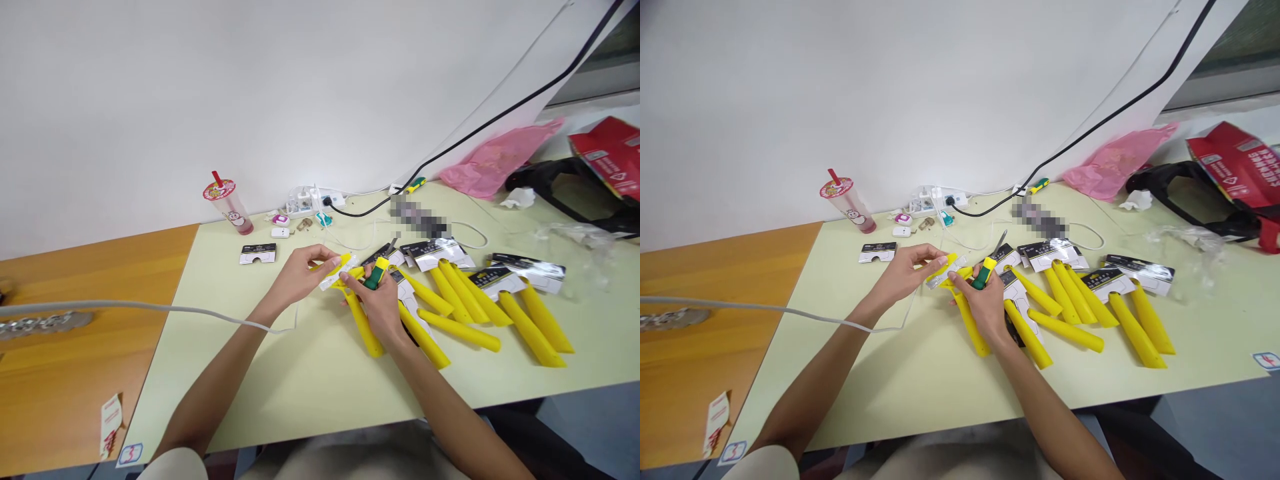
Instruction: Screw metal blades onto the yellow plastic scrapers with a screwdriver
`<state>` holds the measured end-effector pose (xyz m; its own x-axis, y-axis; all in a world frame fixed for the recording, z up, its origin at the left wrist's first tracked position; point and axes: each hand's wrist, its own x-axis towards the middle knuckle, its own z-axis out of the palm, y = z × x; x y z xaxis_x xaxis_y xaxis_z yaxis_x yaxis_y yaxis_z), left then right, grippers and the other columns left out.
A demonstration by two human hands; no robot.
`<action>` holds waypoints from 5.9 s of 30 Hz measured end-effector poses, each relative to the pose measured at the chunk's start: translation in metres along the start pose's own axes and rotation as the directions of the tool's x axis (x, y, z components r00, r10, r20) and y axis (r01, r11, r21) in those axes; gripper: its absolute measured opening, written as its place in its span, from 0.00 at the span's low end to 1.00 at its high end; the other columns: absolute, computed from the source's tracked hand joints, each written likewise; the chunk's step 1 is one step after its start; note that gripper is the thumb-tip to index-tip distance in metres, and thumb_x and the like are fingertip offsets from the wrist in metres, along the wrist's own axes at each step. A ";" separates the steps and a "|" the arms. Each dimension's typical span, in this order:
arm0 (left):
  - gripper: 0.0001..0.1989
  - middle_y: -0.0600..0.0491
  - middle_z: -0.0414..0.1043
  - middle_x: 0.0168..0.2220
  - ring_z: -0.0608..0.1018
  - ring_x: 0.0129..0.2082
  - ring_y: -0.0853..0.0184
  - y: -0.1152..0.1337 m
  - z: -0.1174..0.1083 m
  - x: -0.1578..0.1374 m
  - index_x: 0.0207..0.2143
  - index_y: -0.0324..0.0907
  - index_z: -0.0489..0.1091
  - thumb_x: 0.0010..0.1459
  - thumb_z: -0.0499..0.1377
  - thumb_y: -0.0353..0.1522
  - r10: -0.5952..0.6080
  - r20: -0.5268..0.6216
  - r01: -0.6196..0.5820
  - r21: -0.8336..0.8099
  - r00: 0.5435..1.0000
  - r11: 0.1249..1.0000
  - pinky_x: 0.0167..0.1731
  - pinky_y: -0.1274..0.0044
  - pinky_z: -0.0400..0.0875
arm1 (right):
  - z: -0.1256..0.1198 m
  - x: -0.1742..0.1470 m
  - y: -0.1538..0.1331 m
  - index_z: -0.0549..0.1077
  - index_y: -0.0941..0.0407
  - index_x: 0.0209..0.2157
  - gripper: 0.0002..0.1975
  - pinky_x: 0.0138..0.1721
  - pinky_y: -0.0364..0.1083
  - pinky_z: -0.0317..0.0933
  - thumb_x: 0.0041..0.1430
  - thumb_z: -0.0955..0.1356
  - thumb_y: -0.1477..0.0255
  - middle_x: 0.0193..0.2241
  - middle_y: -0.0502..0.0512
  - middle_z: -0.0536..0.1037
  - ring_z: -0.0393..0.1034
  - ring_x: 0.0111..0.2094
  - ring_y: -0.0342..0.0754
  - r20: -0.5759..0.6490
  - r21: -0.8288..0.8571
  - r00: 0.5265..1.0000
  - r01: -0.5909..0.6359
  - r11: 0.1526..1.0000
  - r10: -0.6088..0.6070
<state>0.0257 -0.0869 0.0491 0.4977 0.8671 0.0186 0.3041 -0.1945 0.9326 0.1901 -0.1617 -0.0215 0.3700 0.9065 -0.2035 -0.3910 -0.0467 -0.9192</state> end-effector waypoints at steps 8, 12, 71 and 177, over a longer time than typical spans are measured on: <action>0.08 0.51 0.88 0.42 0.86 0.42 0.60 0.004 -0.001 -0.006 0.39 0.44 0.85 0.70 0.66 0.36 0.201 -0.059 -0.176 0.293 0.978 0.940 0.43 0.70 0.76 | -0.002 0.004 0.005 0.65 0.49 0.33 0.36 0.24 0.50 0.79 0.34 0.89 0.60 0.24 0.42 0.72 0.76 0.30 0.51 -0.017 -0.028 1.000 -0.020 0.999 0.019; 0.11 0.49 0.88 0.44 0.86 0.45 0.59 -0.001 -0.006 -0.007 0.43 0.42 0.81 0.76 0.58 0.29 0.601 0.106 -0.494 0.691 0.792 0.528 0.48 0.66 0.74 | -0.002 0.006 0.006 0.66 0.49 0.33 0.35 0.32 0.52 0.82 0.37 0.89 0.58 0.32 0.47 0.80 0.81 0.38 0.53 0.074 0.110 0.991 -0.121 0.987 0.113; 0.26 0.49 0.81 0.31 0.79 0.31 0.65 -0.034 -0.004 0.015 0.31 0.39 0.79 0.44 0.80 0.50 -0.207 0.152 0.230 -0.150 0.966 0.962 0.33 0.74 0.70 | -0.006 0.014 0.022 0.67 0.49 0.33 0.32 0.30 0.46 0.71 0.41 0.86 0.52 0.31 0.45 0.80 0.78 0.34 0.50 0.012 0.126 0.994 -0.113 0.986 0.113; 0.20 0.46 0.85 0.40 0.85 0.40 0.61 -0.030 -0.041 0.013 0.44 0.41 0.83 0.64 0.70 0.49 -0.032 0.145 0.023 0.064 0.989 0.998 0.45 0.69 0.78 | -0.019 -0.013 -0.019 0.66 0.50 0.35 0.29 0.24 0.45 0.75 0.48 0.85 0.55 0.32 0.46 0.76 0.83 0.39 0.54 -0.057 0.088 0.998 0.022 0.996 -0.017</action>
<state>-0.0103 -0.0505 0.0358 0.6000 0.7975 -0.0633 0.3668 -0.2039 0.9077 0.2088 -0.1805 -0.0079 0.4237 0.8820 -0.2064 -0.4551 0.0103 -0.8904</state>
